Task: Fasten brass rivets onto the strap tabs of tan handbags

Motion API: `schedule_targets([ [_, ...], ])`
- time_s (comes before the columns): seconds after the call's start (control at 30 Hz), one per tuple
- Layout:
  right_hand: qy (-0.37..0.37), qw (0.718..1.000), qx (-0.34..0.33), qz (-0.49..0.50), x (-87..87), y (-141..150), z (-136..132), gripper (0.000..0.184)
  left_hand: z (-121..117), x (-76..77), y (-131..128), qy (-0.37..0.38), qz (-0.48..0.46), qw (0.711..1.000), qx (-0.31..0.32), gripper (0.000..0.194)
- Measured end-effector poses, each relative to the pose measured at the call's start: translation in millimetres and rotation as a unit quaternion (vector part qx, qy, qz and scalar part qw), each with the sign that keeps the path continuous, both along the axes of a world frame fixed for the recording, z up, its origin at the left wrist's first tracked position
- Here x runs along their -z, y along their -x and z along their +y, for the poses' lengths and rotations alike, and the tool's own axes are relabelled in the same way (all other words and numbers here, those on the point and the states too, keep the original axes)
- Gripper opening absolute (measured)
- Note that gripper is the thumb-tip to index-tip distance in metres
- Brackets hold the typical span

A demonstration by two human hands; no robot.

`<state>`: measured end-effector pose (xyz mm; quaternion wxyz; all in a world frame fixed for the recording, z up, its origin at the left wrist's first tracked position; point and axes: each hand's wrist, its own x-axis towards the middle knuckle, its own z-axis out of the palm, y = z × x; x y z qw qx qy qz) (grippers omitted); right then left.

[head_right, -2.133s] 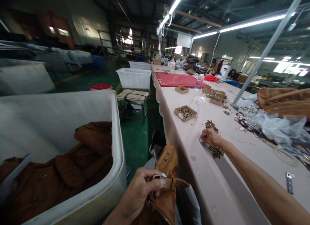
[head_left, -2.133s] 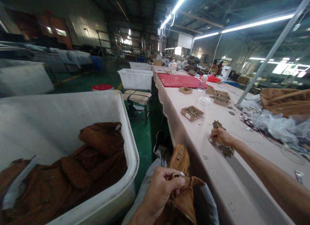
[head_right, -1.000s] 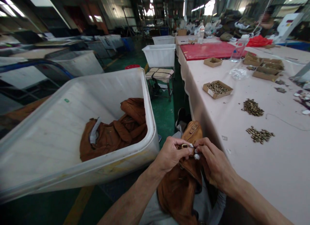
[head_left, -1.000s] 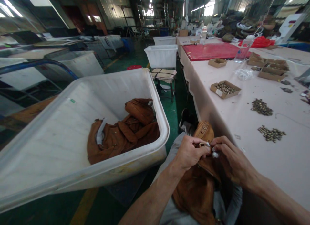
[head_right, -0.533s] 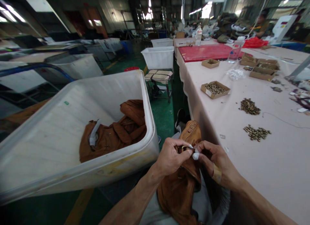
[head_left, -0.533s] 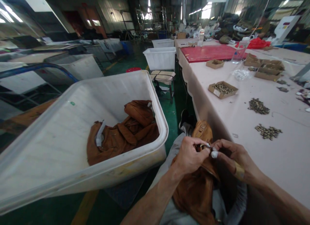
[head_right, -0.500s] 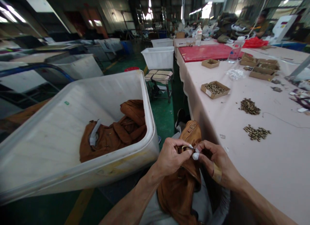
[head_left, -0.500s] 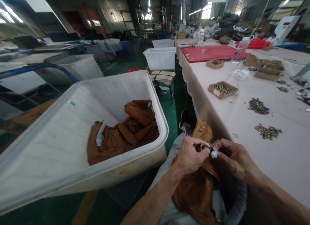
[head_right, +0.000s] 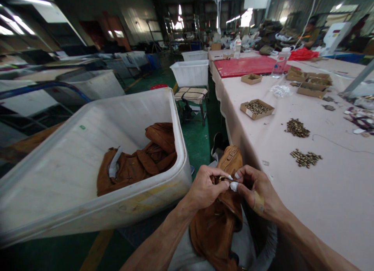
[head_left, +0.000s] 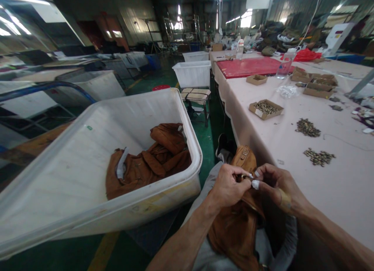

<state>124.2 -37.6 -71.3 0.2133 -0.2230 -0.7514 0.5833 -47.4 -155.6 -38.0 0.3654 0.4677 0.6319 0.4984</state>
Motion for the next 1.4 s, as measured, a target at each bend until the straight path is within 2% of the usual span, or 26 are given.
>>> schedule_targets([
  [0.1,-0.024,0.994,-0.097,-0.05,-10.9,-6,5,0.024,-4,-5.6,4,-0.028,0.026,0.999,0.003,0.018],
  [0.17,-0.076,0.989,-0.105,-0.076,-14.4,-11,8,0.025,-8,-10.8,7,-0.054,0.072,0.996,0.013,0.015],
  [0.27,-0.153,0.984,-0.052,-0.068,-15.6,-18,10,0.024,-13,-14.4,10,-0.087,0.206,0.974,0.018,0.013],
  [0.4,-0.187,0.982,0.039,0.0,-22.5,-22,4,0.025,-11,-8.9,10,-0.12,0.433,0.893,-0.002,0.007],
  [0.47,-0.205,0.974,0.084,0.041,-30.6,-24,-2,0.028,-7,-7.6,11,-0.153,0.489,0.859,-0.013,0.003],
  [0.53,-0.233,0.962,0.126,0.062,-40.8,-27,-9,0.03,-1,-12.3,13,-0.202,0.5,0.841,-0.035,0.005],
  [0.63,-0.238,0.955,0.166,0.062,-57.5,-33,-17,0.029,7,-31.5,17,-0.277,0.47,0.837,-0.047,0.016],
  [0.7,-0.209,0.961,0.169,0.057,-67.6,-34,-20,0.029,10,-47.4,18,-0.298,0.426,0.853,-0.051,0.021],
  [0.8,-0.167,0.974,0.151,0.027,-77.9,-31,-19,0.027,13,-65.7,15,-0.262,0.325,0.909,-0.014,0.032],
  [0.9,-0.162,0.978,0.131,-0.004,-78.0,-30,-10,0.03,12,-73.2,15,-0.17,0.249,0.949,0.091,0.033],
  [1.0,-0.152,0.982,0.11,-0.01,-68.0,-33,7,0.027,10,-71.7,16,-0.056,0.105,0.976,0.18,0.024],
  [1.07,-0.139,0.986,0.091,-0.005,-59.6,-34,18,0.026,12,-66.6,16,-0.006,-0.026,0.98,0.198,0.033],
  [1.13,-0.127,0.99,0.066,-0.002,-53.3,-33,25,0.028,16,-58.9,13,0.02,-0.124,0.978,0.169,0.039],
  [1.2,-0.109,0.993,0.034,0.002,-50.4,-29,29,0.031,22,-49.7,8,0.04,-0.183,0.974,0.125,0.037],
  [1.3,-0.089,0.996,-0.011,0.006,-50.5,-23,33,0.033,28,-35.3,0,0.063,-0.235,0.966,0.084,0.032],
  [1.4,-0.112,0.993,-0.044,0.003,-52.8,-28,52,0.03,28,-24.3,-5,0.083,-0.253,0.963,0.047,0.029],
])
